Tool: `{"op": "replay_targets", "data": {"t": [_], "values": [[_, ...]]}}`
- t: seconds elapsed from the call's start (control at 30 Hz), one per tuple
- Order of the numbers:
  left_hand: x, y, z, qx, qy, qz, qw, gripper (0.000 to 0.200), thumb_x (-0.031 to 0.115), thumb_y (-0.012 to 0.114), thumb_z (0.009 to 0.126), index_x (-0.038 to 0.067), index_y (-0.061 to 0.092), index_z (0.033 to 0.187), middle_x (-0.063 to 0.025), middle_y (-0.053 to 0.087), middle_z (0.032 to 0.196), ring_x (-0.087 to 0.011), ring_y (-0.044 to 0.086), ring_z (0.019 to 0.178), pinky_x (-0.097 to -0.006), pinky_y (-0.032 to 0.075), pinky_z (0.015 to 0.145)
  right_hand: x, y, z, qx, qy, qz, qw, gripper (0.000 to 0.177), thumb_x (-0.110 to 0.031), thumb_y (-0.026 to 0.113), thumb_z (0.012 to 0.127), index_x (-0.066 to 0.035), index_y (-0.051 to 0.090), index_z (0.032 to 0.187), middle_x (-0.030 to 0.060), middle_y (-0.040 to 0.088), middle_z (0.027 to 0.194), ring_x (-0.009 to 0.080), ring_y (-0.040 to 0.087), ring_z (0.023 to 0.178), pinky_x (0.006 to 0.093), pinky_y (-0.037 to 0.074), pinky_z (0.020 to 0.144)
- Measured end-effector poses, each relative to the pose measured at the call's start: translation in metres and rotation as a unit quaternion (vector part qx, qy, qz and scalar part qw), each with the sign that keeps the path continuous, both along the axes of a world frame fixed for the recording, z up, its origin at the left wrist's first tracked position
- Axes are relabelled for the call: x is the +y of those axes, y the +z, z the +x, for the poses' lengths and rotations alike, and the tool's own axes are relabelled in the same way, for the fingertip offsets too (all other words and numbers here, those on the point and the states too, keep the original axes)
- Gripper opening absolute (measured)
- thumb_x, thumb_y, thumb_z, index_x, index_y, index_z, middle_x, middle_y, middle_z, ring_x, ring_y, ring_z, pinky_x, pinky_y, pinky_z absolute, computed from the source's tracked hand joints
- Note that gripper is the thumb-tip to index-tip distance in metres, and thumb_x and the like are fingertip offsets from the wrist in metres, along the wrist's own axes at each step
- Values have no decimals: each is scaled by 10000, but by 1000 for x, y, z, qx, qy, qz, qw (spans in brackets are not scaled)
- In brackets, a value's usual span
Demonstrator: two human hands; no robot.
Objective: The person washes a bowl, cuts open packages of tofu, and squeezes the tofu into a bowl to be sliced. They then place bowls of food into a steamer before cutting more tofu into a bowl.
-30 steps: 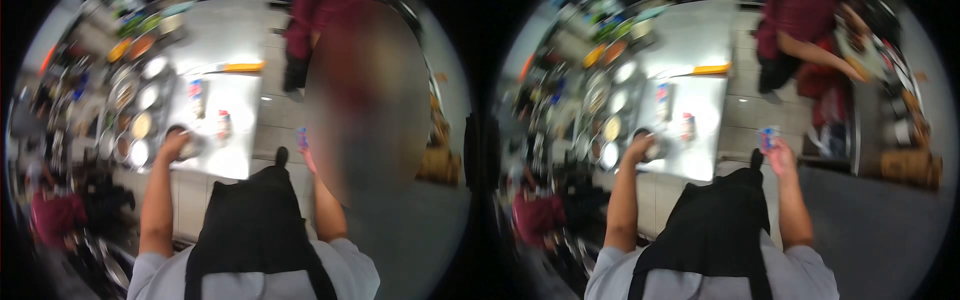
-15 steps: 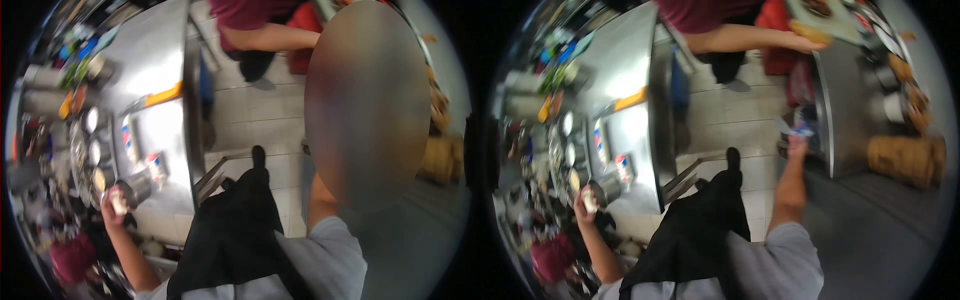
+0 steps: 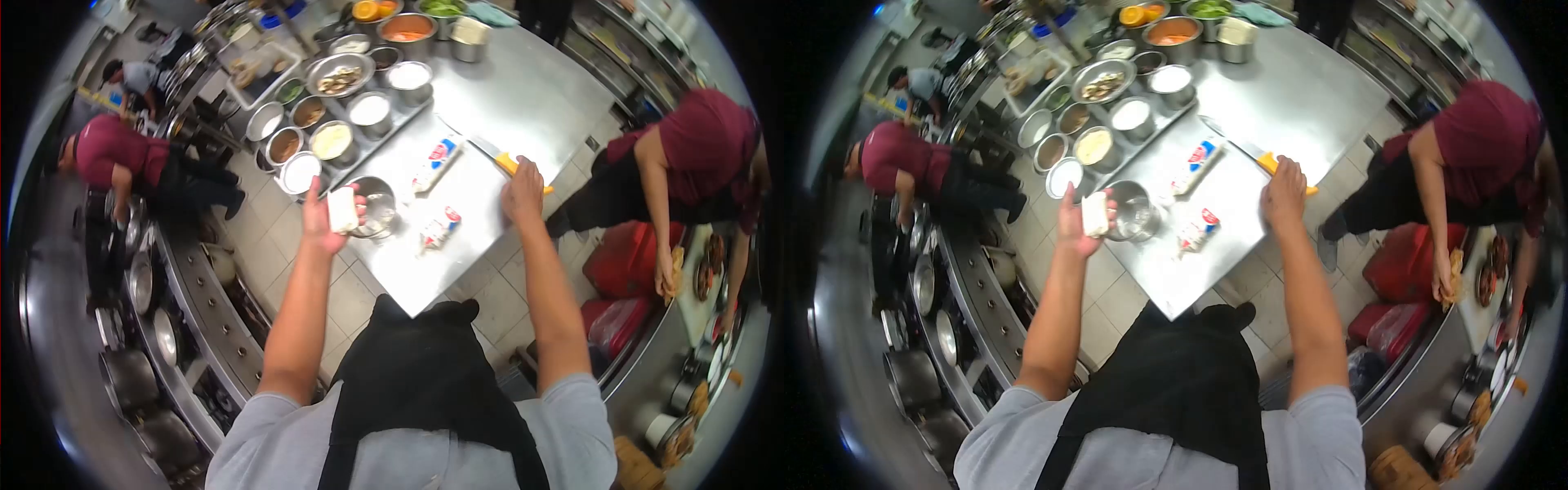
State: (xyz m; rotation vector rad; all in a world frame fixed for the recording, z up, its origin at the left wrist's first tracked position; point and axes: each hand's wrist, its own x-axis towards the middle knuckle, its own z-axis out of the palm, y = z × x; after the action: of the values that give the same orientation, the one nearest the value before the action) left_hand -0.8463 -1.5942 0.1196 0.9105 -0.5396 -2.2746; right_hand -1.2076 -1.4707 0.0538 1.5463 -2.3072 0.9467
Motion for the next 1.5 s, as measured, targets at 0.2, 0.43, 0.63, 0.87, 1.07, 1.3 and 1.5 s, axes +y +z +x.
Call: {"op": "replay_targets", "data": {"t": [0.2, 0.43, 0.63, 0.87, 1.07, 1.3, 1.5], "values": [[6, 4, 7, 2, 69, 57, 996, 811, 772, 289, 844, 44, 569, 1064, -122, 614, 803, -323, 591, 681, -490, 451, 583, -44, 5, -13, 2, 2, 256, 967, 385, -68, 565, 778, -35, 465, 1149, 193, 573, 1072, 385, 542, 1063, 453, 470, 867], [-14, -1, -23, -5, 209, -16, 978, 736, 706, 270, 910, 19, 516, 1005, -177, 617, 747, -332, 628, 573, -453, 514, 504, 23, 91, 71, -198, 0, 130, 972, 309, -232, 516, 946, -44, 458, 1185, 249, 627, 899, 454, 612, 810, 493, 488, 697], [-23, -2, -49, -23, 240, -67, 968, 666, 632, 260, 956, 13, 505, 983, -164, 601, 719, -303, 625, 537, -406, 530, 479, 48, 138, 204, -173, 176, 195, 949, 315, -232, 521, 955, -42, 465, 1199, 234, 631, 897, 456, 618, 756, 505, 500, 658], [-21, -7, -44, -35, 234, -75, 969, 660, 589, 204, 972, 10, 518, 1021, -163, 607, 725, -302, 639, 575, -422, 528, 487, 51, 134, 216, -157, 227, 212, 938, 287, -193, 522, 948, -23, 468, 1174, 243, 617, 940, 460, 603, 776, 524, 479, 669], [-12, -2, -41, -20, 230, -56, 971, 641, 572, 205, 976, 12, 511, 1042, -173, 612, 738, -315, 642, 585, -437, 535, 505, 49, 129, 217, -168, 234, 244, 926, 282, -191, 523, 948, -17, 469, 1163, 255, 619, 936, 464, 599, 792, 519, 479, 677], [-7, -15, -37, 7, 261, -19, 965, 635, 592, 248, 969, 10, 493, 1031, -180, 619, 757, -325, 641, 584, -442, 525, 489, 46, 111, 221, -160, 227, 281, 919, 285, -200, 542, 940, -40, 474, 1166, 252, 626, 906, 467, 602, 791, 519, 473, 687], [-29, -18, 4, 76, -31, 58, 995, 966, 800, 168, 847, -47, 556, 1104, -218, 645, 885, -363, 636, 665, -500, 521, 543, 46, 149, 192, -171, 261, 203, 928, 296, -236, 562, 933, -63, 514, 1169, 198, 646, 928, 414, 634, 772, 490, 500, 673]]}}
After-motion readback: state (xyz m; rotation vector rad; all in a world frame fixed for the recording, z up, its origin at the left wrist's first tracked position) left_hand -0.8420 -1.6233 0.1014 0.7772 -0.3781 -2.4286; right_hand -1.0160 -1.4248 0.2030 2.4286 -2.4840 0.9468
